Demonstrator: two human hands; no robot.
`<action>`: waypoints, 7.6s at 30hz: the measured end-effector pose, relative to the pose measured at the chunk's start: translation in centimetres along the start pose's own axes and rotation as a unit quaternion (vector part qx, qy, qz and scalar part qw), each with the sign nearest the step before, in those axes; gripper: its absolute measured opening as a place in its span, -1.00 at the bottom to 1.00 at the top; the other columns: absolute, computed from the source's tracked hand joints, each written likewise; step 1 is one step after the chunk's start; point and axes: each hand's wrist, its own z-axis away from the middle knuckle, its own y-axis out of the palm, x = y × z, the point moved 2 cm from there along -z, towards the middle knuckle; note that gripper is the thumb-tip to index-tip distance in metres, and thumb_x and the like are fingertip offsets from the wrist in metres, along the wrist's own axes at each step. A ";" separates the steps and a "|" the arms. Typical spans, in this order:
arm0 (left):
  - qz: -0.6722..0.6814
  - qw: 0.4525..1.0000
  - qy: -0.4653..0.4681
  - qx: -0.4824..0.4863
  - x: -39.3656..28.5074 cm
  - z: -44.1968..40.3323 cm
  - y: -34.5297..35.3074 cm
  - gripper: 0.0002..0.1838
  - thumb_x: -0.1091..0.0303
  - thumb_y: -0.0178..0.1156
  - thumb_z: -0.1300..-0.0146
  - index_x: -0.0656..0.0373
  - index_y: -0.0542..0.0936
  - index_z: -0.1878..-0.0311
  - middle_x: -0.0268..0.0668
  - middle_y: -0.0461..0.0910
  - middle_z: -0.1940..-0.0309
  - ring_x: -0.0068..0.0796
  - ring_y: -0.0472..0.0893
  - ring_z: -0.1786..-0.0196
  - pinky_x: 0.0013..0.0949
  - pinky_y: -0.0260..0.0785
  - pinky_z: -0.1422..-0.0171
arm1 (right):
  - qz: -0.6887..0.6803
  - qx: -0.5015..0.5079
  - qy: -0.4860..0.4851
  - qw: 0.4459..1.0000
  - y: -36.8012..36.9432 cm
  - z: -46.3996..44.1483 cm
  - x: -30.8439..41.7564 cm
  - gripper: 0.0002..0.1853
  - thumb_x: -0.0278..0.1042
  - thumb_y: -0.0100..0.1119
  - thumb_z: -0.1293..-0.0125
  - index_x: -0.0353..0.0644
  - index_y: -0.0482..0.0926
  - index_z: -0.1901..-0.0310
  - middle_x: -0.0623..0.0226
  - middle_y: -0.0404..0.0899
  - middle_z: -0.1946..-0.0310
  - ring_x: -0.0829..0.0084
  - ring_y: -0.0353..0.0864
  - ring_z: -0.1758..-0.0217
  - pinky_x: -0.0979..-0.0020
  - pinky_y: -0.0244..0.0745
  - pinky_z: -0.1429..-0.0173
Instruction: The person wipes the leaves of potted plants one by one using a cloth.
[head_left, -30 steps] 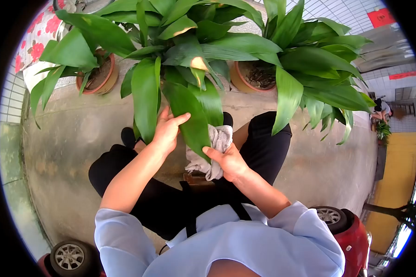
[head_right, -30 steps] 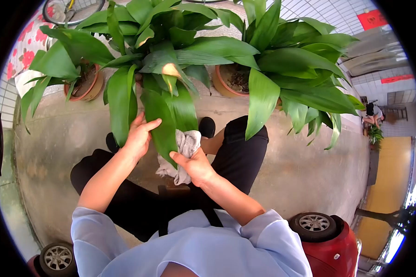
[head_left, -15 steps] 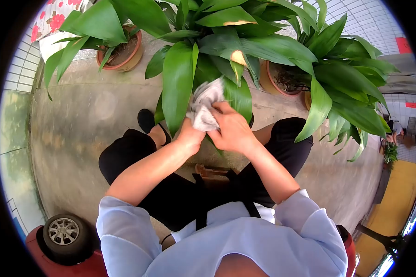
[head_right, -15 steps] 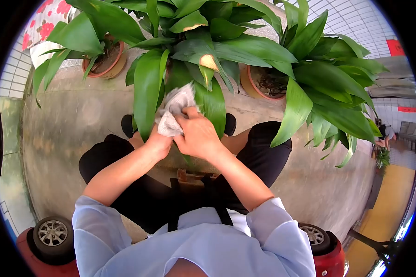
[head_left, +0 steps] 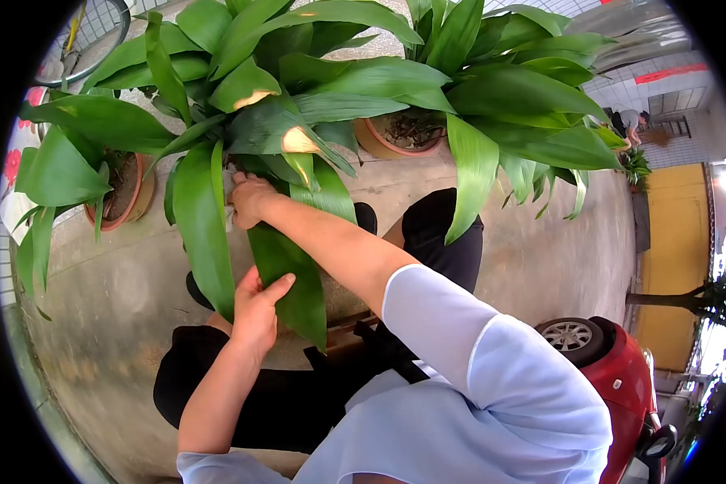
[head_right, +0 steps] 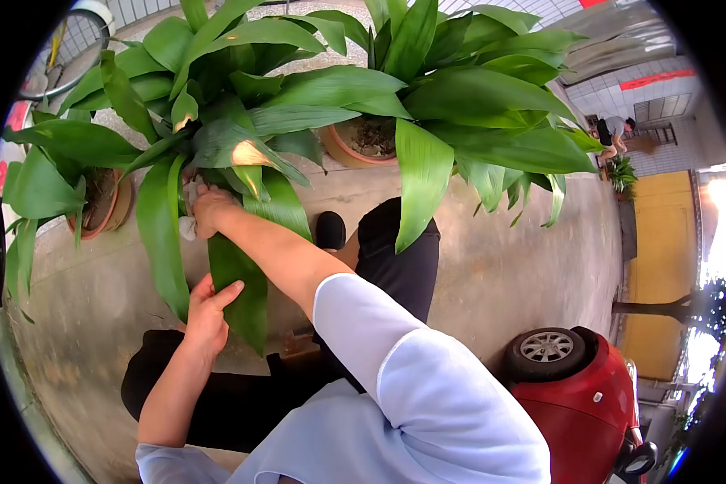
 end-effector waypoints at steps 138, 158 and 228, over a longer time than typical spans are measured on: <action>0.190 0.971 0.108 0.099 -8.3 -9.1 8.7 -0.64 0.24 -0.09 -0.41 0.23 0.34 -0.15 -0.17 0.48 -0.10 -0.20 0.51 -0.12 -0.10 0.33 -0.25 | -0.406 -0.338 -0.177 0.830 -9.4 19.1 -9.8 -0.57 -0.60 0.08 0.11 -0.25 0.54 0.08 0.18 0.53 0.27 0.24 0.55 0.20 0.40 0.45 0.06; 0.137 0.980 0.127 0.072 -8.4 -8.5 8.2 -0.72 0.29 -0.04 -0.39 0.26 0.42 -0.06 -0.21 0.54 0.02 -0.34 0.55 -0.01 -0.21 0.37 -0.17 | -0.844 -0.153 -0.019 0.515 -11.0 19.2 -12.8 -0.45 -0.02 -0.04 -0.37 -0.37 0.32 -0.17 0.09 0.50 -0.01 0.29 0.54 -0.02 0.31 0.47 -0.11; 0.015 0.998 -0.030 0.053 -0.7 -4.4 3.1 -0.83 0.41 0.06 -0.31 0.27 0.52 0.11 -0.23 0.58 0.25 -0.45 0.55 0.14 -0.37 0.35 -0.02 | -0.211 -0.057 -0.230 0.948 -5.2 8.9 -4.9 -0.73 -0.24 -0.01 -0.18 -0.30 0.55 0.33 -0.10 0.55 0.42 -0.10 0.53 0.32 0.09 0.43 0.22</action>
